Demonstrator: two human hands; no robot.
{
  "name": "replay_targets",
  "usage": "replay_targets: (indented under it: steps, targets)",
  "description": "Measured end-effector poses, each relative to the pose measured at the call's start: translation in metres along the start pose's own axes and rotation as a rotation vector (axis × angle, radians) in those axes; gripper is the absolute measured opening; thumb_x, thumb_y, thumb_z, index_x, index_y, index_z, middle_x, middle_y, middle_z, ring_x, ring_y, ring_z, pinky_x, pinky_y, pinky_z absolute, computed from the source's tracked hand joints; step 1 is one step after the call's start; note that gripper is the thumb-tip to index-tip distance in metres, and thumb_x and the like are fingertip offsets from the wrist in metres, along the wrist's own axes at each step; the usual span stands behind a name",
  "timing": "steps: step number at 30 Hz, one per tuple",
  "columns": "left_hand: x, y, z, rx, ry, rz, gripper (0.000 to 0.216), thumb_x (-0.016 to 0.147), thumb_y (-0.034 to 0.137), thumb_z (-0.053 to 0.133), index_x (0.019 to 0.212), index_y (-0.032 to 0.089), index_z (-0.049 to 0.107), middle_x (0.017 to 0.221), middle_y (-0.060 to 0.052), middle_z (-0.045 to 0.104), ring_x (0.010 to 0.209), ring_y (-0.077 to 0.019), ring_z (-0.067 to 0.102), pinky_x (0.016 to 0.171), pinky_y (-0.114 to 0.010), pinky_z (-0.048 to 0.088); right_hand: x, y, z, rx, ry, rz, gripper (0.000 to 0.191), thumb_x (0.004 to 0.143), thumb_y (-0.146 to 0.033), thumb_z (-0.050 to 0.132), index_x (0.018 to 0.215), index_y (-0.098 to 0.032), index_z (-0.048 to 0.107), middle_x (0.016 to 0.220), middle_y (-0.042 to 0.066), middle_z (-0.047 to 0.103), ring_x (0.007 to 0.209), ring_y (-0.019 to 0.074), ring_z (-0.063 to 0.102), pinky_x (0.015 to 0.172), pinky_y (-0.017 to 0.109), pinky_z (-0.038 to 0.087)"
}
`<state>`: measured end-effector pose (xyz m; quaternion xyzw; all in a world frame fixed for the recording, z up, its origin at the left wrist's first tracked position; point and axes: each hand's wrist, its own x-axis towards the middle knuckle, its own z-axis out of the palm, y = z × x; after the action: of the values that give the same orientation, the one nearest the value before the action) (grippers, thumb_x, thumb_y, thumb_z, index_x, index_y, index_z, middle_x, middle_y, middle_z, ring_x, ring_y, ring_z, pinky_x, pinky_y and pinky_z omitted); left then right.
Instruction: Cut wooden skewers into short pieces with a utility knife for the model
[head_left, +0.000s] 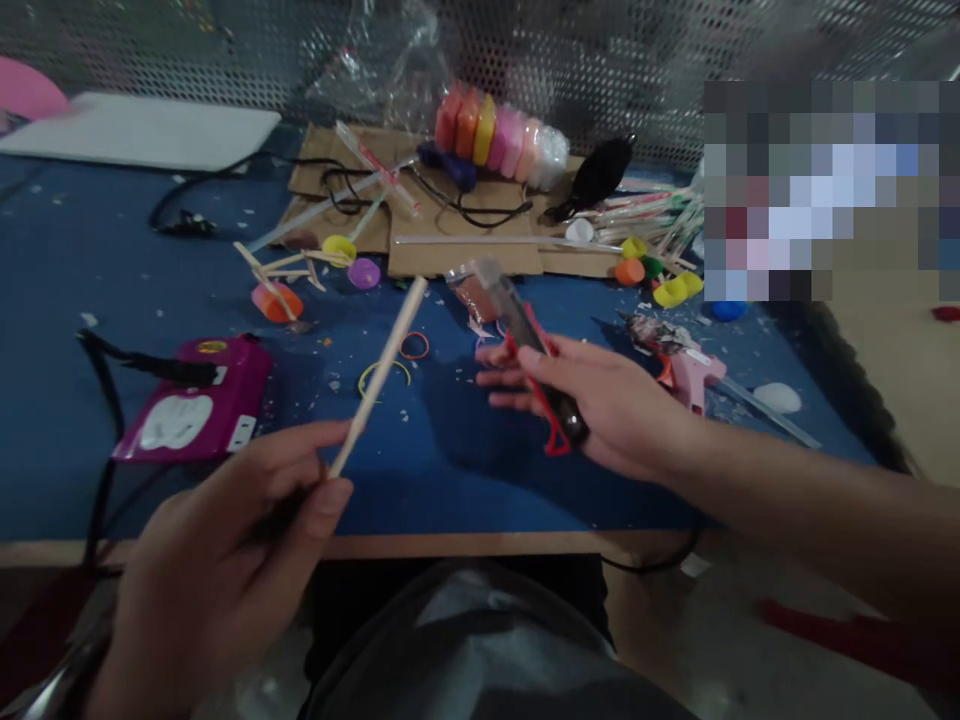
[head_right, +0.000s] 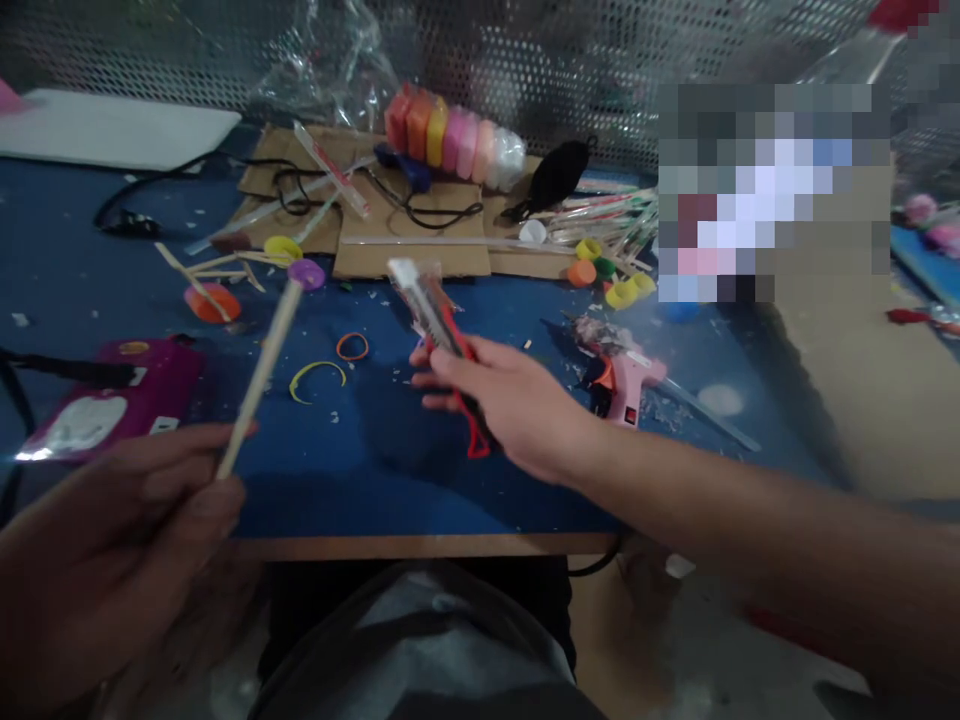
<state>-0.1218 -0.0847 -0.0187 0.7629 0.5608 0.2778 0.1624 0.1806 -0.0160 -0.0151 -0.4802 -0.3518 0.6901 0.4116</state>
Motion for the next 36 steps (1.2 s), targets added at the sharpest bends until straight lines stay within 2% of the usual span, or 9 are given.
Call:
replay_targets:
  steps: [6, 9, 13, 14, 16, 19, 22, 28, 36]
  targets:
    - [0.017, 0.001, -0.004, 0.067, -0.132, 0.364, 0.022, 0.111, 0.038, 0.059, 0.119, 0.03, 0.078, 0.096, 0.004, 0.083, 0.073, -0.0122, 0.078, 0.065, -0.02, 0.057, 0.018, -0.026, -0.016, -0.014, 0.156, -0.363, 0.008, 0.102, -0.025, 0.067, 0.099, -0.023, 0.075, 0.112, 0.004, 0.076, 0.105, 0.0191, 0.077, 0.1, 0.04, 0.064]
    - [0.022, 0.002, -0.003, 0.105, -0.105, 0.408, 0.023, 0.111, 0.035, 0.058, 0.111, 0.031, 0.081, 0.094, 0.004, 0.081, 0.069, -0.0121, 0.075, 0.063, -0.024, 0.055, -0.002, -0.027, -0.023, -0.044, 0.13, -0.371, 0.008, 0.102, -0.029, 0.068, 0.101, -0.023, 0.074, 0.106, 0.002, 0.072, 0.084, 0.0149, 0.073, 0.081, 0.033, 0.065]
    - [0.023, 0.001, 0.001, 0.151, -0.024, 0.419, 0.024, 0.111, 0.035, 0.059, 0.11, 0.027, 0.082, 0.098, 0.0, 0.08, 0.078, -0.0159, 0.076, 0.072, -0.03, 0.058, -0.041, -0.02, -0.034, -0.333, 0.11, -0.229, 0.024, 0.107, -0.038, 0.064, 0.124, -0.023, 0.072, 0.076, -0.004, 0.059, 0.061, 0.0127, 0.058, 0.053, 0.023, 0.048]
    - [0.023, 0.001, 0.003, 0.154, -0.011, 0.41, 0.023, 0.11, 0.034, 0.06, 0.11, 0.027, 0.082, 0.099, 0.0, 0.08, 0.08, -0.0168, 0.076, 0.075, -0.031, 0.059, -0.051, -0.017, -0.037, -0.491, 0.1, -0.183, 0.033, 0.108, -0.043, 0.062, 0.133, -0.024, 0.069, 0.077, -0.003, 0.061, 0.062, 0.0146, 0.06, 0.053, 0.025, 0.049]
    - [0.023, 0.001, 0.006, 0.141, 0.003, 0.378, 0.021, 0.109, 0.032, 0.062, 0.11, 0.028, 0.082, 0.1, 0.0, 0.079, 0.083, -0.0175, 0.075, 0.08, -0.033, 0.06, -0.07, -0.008, -0.043, -0.865, 0.092, -0.222, 0.046, 0.107, -0.043, 0.065, 0.15, -0.028, 0.062, 0.11, 0.006, 0.075, 0.094, 0.0224, 0.074, 0.074, 0.034, 0.062]
    - [0.022, 0.004, 0.012, 0.127, 0.043, 0.348, 0.015, 0.107, 0.026, 0.065, 0.109, 0.027, 0.08, 0.101, 0.0, 0.076, 0.084, -0.0166, 0.072, 0.084, -0.034, 0.058, -0.094, 0.009, -0.044, -1.168, 0.108, -0.41, 0.055, 0.11, -0.032, 0.059, 0.163, -0.038, 0.046, 0.157, 0.007, 0.062, 0.14, 0.027, 0.064, 0.115, 0.048, 0.057]
    - [0.018, 0.01, 0.018, 0.137, 0.067, 0.365, 0.013, 0.107, 0.02, 0.067, 0.114, 0.026, 0.076, 0.102, 0.0, 0.072, 0.085, -0.0158, 0.068, 0.084, -0.034, 0.056, -0.111, 0.029, -0.034, -1.257, 0.143, -0.464, 0.049, 0.112, -0.024, 0.053, 0.159, -0.038, 0.052, 0.149, 0.007, 0.063, 0.134, 0.0222, 0.068, 0.113, 0.042, 0.06]
    - [0.009, 0.015, 0.028, 0.16, 0.029, 0.415, 0.008, 0.106, 0.018, 0.069, 0.11, 0.022, 0.075, 0.099, -0.002, 0.071, 0.088, -0.0182, 0.067, 0.087, -0.04, 0.054, -0.126, 0.06, -0.005, -1.385, 0.203, -0.563, 0.057, 0.105, -0.01, 0.049, 0.161, -0.019, 0.054, 0.142, 0.019, 0.06, 0.121, 0.0274, 0.073, 0.094, 0.043, 0.07]
    - [0.008, 0.018, 0.03, 0.133, -0.015, 0.438, 0.005, 0.105, 0.019, 0.069, 0.107, 0.019, 0.073, 0.098, -0.003, 0.067, 0.088, -0.0184, 0.062, 0.085, -0.039, 0.053, -0.131, 0.067, 0.008, -1.471, 0.205, -0.622, 0.057, 0.1, -0.005, 0.051, 0.157, -0.003, 0.057, 0.132, 0.023, 0.064, 0.114, 0.0299, 0.07, 0.093, 0.045, 0.07]
